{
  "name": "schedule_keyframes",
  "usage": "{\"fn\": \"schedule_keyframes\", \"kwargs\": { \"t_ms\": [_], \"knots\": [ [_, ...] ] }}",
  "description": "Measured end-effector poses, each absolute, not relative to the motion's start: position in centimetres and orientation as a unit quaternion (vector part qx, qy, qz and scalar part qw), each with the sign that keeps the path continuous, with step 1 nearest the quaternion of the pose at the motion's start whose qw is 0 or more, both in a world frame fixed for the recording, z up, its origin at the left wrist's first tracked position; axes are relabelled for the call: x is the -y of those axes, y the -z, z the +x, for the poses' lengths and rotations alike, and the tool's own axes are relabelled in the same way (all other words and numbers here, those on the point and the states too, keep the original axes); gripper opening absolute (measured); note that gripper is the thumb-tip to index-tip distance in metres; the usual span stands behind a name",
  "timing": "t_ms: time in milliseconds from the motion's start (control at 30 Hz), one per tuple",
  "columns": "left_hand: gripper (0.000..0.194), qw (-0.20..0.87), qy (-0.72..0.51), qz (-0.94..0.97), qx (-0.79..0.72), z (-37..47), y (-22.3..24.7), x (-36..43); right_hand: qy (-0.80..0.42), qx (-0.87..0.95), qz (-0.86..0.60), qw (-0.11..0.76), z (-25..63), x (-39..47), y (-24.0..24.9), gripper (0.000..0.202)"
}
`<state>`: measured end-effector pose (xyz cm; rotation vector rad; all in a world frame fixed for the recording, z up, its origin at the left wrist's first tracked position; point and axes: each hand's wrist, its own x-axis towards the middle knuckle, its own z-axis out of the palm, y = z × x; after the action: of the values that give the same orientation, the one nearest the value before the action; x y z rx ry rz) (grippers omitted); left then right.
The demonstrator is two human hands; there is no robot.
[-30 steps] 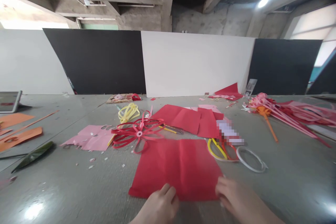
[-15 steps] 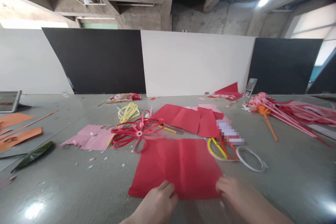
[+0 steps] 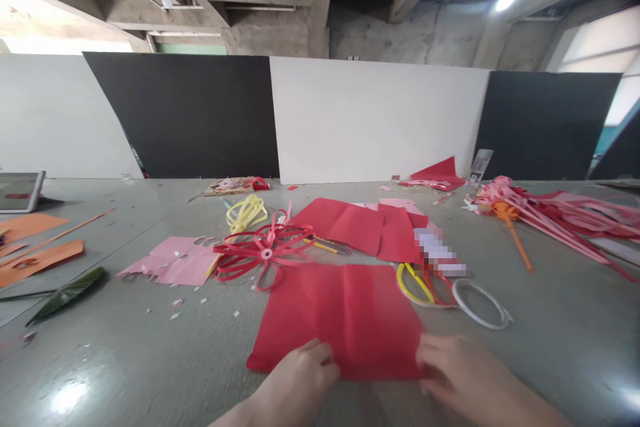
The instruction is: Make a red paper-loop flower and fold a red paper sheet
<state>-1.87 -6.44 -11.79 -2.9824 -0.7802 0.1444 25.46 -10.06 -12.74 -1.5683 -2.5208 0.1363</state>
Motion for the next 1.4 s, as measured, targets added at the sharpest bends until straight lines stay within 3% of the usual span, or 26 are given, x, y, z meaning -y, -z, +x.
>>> {"fn": "schedule_keyframes", "kwargs": {
  "t_ms": [633, 900, 1100, 1233, 1400],
  "knots": [
    [0.02, -0.108, 0.162, -0.921, 0.339, -6.1, 14.0, 7.2, -0.037, 0.852, -0.521, 0.03, 25.1, 9.5, 13.5, 0.018],
    [0.034, 0.023, 0.121, -0.953, 0.278, -8.1, 13.6, 7.4, -0.067, 0.849, -0.522, 0.057, 25.0, 9.3, 13.1, 0.02],
    [0.022, 0.042, 0.097, -0.952, 0.288, -7.8, 13.1, 7.5, -0.072, 0.842, -0.531, 0.061, 25.0, 9.4, 13.1, 0.02],
    [0.017, -0.01, 0.07, -0.94, 0.334, -7.4, 13.0, 7.4, -0.067, 0.843, -0.53, 0.059, 25.1, 9.4, 13.1, 0.019],
    [0.023, -0.156, 0.056, -0.9, 0.404, -6.6, 11.3, 7.0, -0.07, 0.842, -0.531, 0.064, 25.1, 9.4, 13.1, 0.019]
  ]
}}
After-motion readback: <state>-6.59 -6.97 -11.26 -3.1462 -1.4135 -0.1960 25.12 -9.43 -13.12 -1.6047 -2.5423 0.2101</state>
